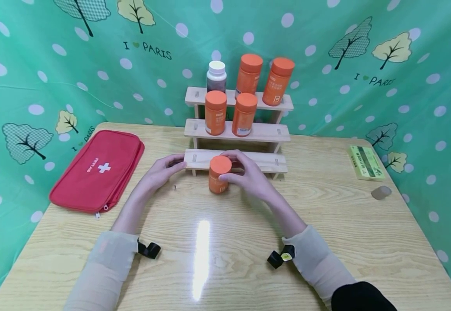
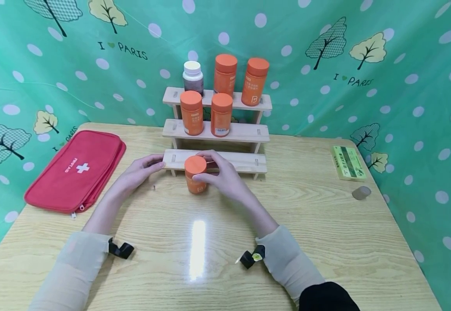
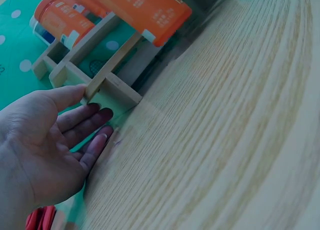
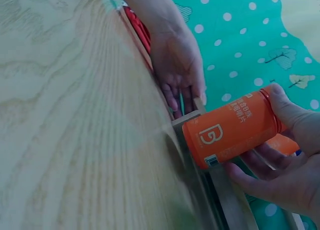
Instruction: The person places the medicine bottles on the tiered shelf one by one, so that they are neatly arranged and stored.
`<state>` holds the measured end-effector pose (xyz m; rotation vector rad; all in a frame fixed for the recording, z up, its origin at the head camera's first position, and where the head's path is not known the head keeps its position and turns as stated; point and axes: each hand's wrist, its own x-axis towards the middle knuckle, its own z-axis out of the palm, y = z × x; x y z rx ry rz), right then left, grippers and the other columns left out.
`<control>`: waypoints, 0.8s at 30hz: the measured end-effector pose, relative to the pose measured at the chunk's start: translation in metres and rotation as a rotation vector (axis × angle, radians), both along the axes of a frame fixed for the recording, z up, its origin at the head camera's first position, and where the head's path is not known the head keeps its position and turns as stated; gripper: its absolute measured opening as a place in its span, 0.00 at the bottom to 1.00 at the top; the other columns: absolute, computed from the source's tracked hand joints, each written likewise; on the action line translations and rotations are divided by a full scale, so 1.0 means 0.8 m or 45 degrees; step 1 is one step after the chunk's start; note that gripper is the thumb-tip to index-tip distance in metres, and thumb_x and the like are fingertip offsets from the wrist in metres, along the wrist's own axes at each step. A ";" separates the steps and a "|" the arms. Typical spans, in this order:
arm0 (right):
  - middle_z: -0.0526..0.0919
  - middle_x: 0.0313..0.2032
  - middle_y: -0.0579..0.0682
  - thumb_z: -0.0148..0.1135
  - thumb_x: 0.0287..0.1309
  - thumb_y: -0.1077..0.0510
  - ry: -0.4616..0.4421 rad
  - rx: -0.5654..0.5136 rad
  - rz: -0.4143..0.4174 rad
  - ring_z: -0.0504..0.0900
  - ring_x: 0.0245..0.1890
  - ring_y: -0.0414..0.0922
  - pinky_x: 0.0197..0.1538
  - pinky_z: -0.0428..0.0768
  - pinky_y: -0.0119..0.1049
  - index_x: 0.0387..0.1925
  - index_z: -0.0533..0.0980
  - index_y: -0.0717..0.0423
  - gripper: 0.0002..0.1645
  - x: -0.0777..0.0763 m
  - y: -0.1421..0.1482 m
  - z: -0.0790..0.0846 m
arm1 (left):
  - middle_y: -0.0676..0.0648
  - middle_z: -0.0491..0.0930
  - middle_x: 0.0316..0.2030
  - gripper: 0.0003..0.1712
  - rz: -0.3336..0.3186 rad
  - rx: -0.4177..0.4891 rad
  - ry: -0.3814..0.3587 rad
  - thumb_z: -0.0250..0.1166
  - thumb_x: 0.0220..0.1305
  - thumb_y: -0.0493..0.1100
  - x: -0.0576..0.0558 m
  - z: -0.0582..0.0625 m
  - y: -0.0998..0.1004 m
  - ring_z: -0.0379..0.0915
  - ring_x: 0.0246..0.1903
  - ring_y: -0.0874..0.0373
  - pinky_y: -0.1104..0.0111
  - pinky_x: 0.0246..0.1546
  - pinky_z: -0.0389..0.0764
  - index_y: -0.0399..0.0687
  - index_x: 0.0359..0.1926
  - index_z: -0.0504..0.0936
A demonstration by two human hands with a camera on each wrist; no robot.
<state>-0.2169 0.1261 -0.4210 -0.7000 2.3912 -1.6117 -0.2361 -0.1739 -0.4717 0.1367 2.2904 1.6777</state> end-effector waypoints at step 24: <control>0.79 0.58 0.51 0.67 0.68 0.56 -0.074 0.032 -0.004 0.76 0.59 0.49 0.68 0.75 0.51 0.67 0.68 0.46 0.29 0.000 0.053 0.023 | 0.39 0.65 0.75 0.36 0.003 -0.010 0.015 0.60 0.76 0.55 -0.001 -0.003 -0.002 0.55 0.78 0.45 0.50 0.80 0.57 0.43 0.76 0.66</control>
